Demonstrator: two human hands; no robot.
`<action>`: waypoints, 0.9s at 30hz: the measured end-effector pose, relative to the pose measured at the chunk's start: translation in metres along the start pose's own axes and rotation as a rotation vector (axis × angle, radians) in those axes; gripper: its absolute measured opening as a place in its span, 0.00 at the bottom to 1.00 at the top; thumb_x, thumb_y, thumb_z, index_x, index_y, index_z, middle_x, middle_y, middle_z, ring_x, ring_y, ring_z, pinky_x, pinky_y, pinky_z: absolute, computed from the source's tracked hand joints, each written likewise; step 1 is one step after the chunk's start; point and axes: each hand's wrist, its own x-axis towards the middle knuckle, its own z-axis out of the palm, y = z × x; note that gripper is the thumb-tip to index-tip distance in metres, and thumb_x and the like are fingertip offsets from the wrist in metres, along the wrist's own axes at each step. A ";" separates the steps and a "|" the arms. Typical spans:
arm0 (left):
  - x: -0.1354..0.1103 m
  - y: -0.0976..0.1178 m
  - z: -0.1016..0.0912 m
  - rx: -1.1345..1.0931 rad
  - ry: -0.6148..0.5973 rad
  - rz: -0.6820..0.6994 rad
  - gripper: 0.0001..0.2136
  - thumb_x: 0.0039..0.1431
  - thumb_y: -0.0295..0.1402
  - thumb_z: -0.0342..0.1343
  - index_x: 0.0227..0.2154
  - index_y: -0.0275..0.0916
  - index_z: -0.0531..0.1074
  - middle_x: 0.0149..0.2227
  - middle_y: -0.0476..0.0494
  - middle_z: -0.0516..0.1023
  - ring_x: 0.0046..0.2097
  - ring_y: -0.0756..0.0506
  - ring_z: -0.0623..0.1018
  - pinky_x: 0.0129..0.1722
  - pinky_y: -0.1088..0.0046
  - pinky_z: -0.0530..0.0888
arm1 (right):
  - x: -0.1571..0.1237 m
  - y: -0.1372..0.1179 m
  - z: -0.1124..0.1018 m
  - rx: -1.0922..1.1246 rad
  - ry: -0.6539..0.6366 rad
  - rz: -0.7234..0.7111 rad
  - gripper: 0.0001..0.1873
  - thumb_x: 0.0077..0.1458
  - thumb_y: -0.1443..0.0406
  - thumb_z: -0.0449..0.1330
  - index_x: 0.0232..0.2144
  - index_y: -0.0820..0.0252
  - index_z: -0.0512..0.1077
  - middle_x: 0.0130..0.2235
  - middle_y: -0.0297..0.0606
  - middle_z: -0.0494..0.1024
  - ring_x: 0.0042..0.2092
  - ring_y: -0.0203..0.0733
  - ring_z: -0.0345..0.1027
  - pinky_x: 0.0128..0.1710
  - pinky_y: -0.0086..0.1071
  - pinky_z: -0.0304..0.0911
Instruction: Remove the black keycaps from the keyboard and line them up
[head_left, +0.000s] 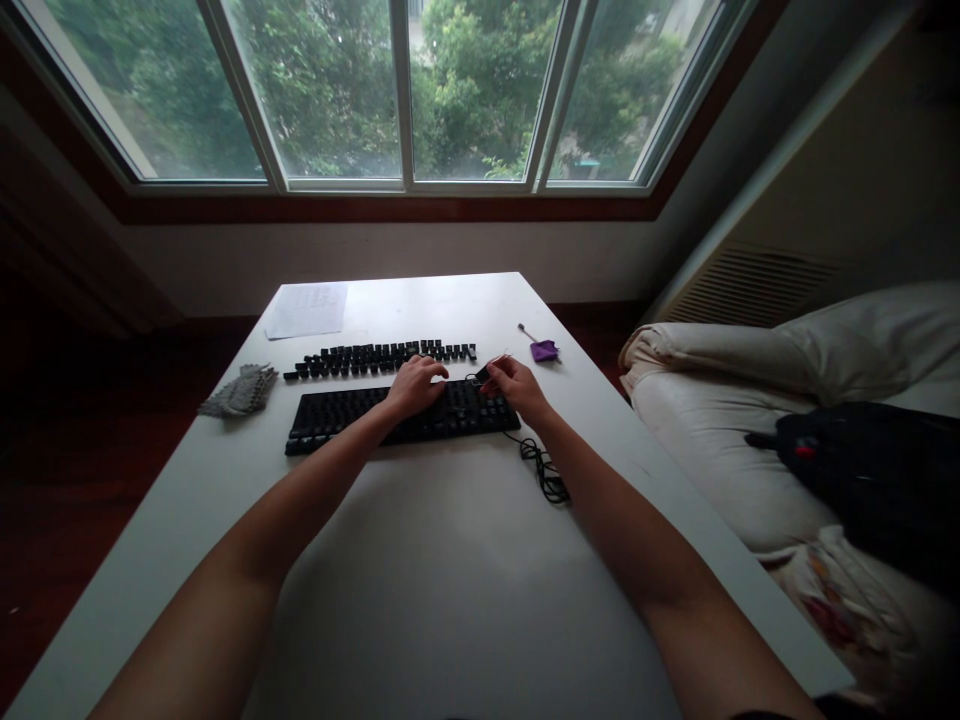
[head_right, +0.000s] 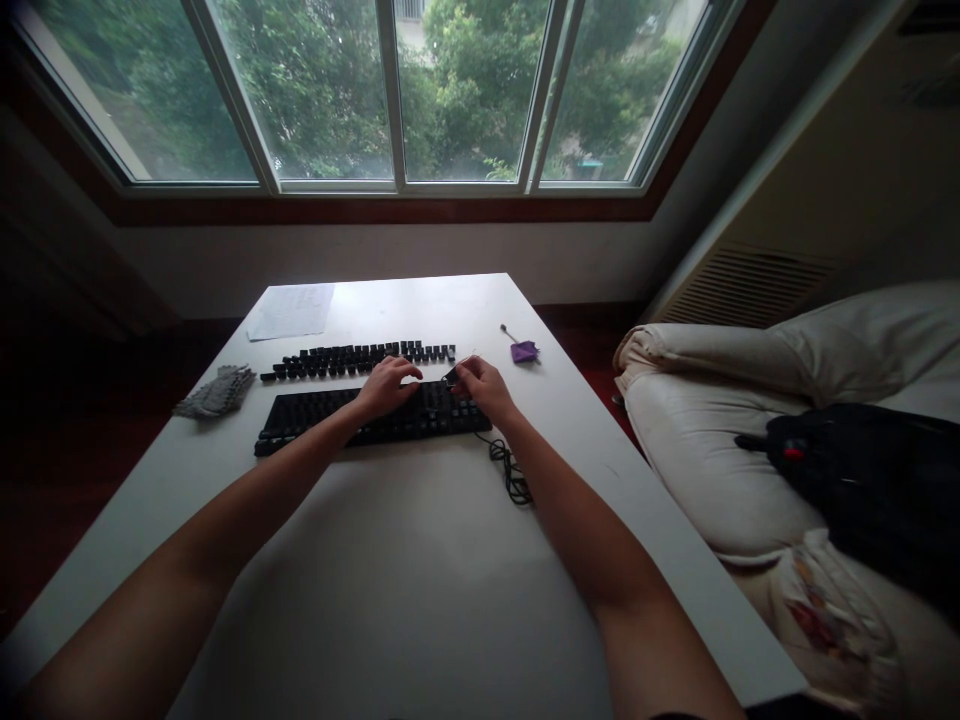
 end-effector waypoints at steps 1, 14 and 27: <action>-0.005 0.008 0.000 -0.008 -0.013 0.029 0.08 0.62 0.34 0.57 0.42 0.44 0.79 0.45 0.42 0.78 0.49 0.38 0.72 0.51 0.57 0.69 | 0.001 -0.003 -0.004 -0.048 -0.032 -0.011 0.19 0.54 0.49 0.64 0.36 0.58 0.71 0.30 0.35 0.78 0.29 0.40 0.75 0.28 0.31 0.69; -0.046 0.058 0.014 0.035 -0.129 0.207 0.18 0.58 0.41 0.63 0.51 0.46 0.74 0.53 0.40 0.72 0.52 0.37 0.71 0.53 0.57 0.70 | 0.004 -0.020 -0.042 -0.462 -0.226 -0.174 0.15 0.64 0.53 0.57 0.36 0.58 0.72 0.32 0.37 0.79 0.33 0.43 0.76 0.36 0.35 0.70; -0.054 0.056 0.004 0.084 -0.140 0.212 0.15 0.55 0.39 0.63 0.44 0.43 0.73 0.49 0.40 0.71 0.50 0.38 0.69 0.49 0.60 0.68 | 0.005 -0.022 -0.026 -0.570 -0.369 -0.146 0.14 0.64 0.52 0.56 0.37 0.56 0.70 0.31 0.34 0.79 0.34 0.44 0.77 0.38 0.35 0.70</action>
